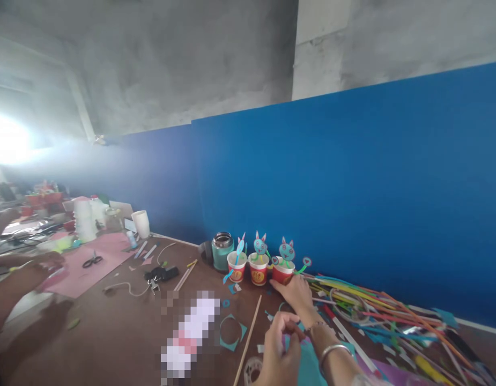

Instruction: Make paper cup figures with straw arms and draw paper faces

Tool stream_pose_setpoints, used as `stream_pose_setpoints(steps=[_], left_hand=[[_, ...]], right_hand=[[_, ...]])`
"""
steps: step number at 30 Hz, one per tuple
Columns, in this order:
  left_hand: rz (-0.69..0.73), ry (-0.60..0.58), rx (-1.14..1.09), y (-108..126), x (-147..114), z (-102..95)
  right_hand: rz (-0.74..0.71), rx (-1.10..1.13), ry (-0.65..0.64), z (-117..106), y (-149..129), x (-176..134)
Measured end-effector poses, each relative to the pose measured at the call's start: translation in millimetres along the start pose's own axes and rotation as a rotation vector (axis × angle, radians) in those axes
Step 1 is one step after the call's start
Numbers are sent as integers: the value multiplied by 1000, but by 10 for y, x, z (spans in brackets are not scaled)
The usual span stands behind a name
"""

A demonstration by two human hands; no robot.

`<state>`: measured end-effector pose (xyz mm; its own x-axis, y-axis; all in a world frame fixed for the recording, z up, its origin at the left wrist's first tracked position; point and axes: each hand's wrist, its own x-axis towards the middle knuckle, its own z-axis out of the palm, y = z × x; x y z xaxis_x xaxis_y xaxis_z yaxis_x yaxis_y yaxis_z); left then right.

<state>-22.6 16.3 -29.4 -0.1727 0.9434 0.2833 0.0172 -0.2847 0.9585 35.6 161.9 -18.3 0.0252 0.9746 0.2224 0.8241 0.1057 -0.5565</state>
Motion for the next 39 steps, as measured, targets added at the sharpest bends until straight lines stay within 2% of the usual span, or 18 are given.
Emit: stream_pose_setpoints(steps=[3, 8, 15, 26, 34, 39], left_hand=[[10, -14, -8, 29, 7, -15], [9, -22, 4, 73, 6, -27], [21, -27, -28, -21, -6, -9], [9, -28, 12, 76, -14, -38], [10, -33, 7, 40, -7, -40], [7, -38, 17, 38, -7, -33]], right_hand=[[7, 6, -34, 2, 4, -30], [78, -6, 9, -22, 13, -28], [151, -17, 54, -129, 122, -25], [74, -66, 16, -66, 71, -86], [149, -151, 131, -125, 30, -119], [85, -139, 24, -106, -10, -84]])
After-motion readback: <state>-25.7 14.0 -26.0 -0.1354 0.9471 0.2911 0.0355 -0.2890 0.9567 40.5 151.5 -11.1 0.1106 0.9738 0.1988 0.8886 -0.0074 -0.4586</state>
